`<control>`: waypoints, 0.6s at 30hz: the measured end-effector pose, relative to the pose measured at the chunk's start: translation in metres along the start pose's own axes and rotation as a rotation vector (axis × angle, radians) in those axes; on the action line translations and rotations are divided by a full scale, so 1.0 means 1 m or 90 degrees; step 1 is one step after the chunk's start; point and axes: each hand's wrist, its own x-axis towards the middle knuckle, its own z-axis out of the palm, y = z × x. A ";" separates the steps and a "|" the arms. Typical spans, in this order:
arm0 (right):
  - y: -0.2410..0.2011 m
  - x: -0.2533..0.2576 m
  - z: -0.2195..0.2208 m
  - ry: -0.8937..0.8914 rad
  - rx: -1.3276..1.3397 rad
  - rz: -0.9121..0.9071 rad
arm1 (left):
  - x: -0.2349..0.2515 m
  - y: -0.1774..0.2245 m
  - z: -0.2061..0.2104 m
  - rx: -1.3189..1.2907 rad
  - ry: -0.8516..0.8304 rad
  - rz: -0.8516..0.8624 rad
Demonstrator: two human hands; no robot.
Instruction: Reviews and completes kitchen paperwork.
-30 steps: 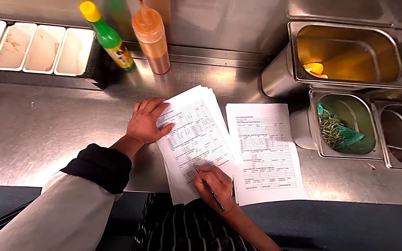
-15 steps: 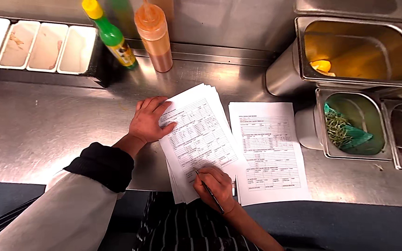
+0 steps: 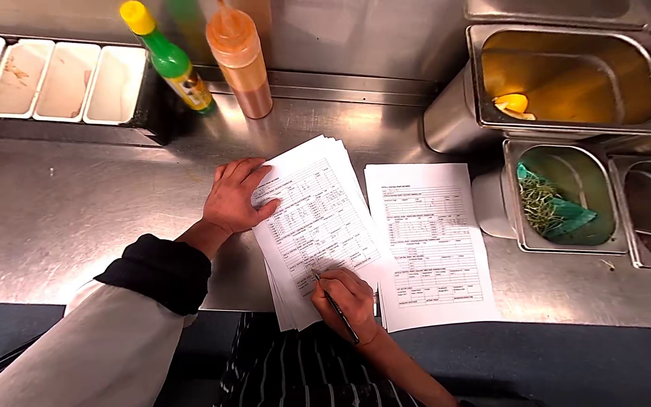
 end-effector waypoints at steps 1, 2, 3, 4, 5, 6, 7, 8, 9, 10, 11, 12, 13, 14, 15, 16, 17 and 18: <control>0.000 0.000 0.000 0.007 -0.005 0.003 | 0.001 0.000 -0.001 -0.002 0.000 -0.001; 0.001 0.001 0.000 0.011 -0.009 0.006 | 0.001 0.000 -0.001 -0.005 0.001 -0.001; 0.001 0.002 0.000 0.009 -0.009 0.008 | 0.001 0.000 -0.001 -0.009 0.005 0.001; 0.001 0.001 0.000 0.004 -0.005 0.009 | 0.001 -0.001 0.000 -0.008 0.015 0.008; 0.001 0.001 0.001 0.004 -0.002 0.011 | 0.000 -0.003 0.002 -0.005 0.021 0.014; 0.001 0.001 0.001 0.006 -0.004 0.013 | -0.001 -0.004 0.003 -0.001 0.026 0.018; 0.001 0.001 0.001 0.011 -0.009 0.017 | -0.001 -0.004 0.004 0.000 0.031 0.021; 0.001 0.001 0.001 0.017 -0.017 0.022 | -0.001 -0.004 0.004 0.000 0.033 0.022; 0.001 0.000 0.001 0.019 -0.020 0.025 | -0.001 -0.004 0.004 -0.002 0.032 0.022; 0.001 0.000 0.001 0.021 -0.019 0.028 | -0.001 -0.004 0.004 -0.003 0.030 0.021; 0.001 0.000 0.001 0.023 -0.019 0.028 | -0.001 -0.004 0.003 -0.004 0.030 0.020; 0.001 0.001 0.002 0.025 -0.018 0.028 | -0.001 -0.005 0.003 -0.005 0.028 0.019; 0.001 0.001 0.002 0.025 -0.015 0.029 | -0.001 -0.005 0.003 -0.005 0.030 0.020; 0.002 0.001 0.001 0.024 -0.007 0.027 | 0.000 -0.005 0.003 -0.003 0.031 0.022; 0.002 0.000 0.000 0.024 0.005 0.025 | 0.000 -0.005 0.003 -0.003 0.035 0.023; 0.002 -0.002 -0.001 0.025 0.017 0.025 | -0.001 -0.005 0.004 -0.001 0.036 0.023; 0.002 -0.004 -0.003 0.026 0.026 0.026 | -0.001 -0.004 0.004 -0.001 0.037 0.021; 0.001 -0.006 -0.005 0.026 0.031 0.023 | 0.000 -0.005 0.004 -0.001 0.037 0.019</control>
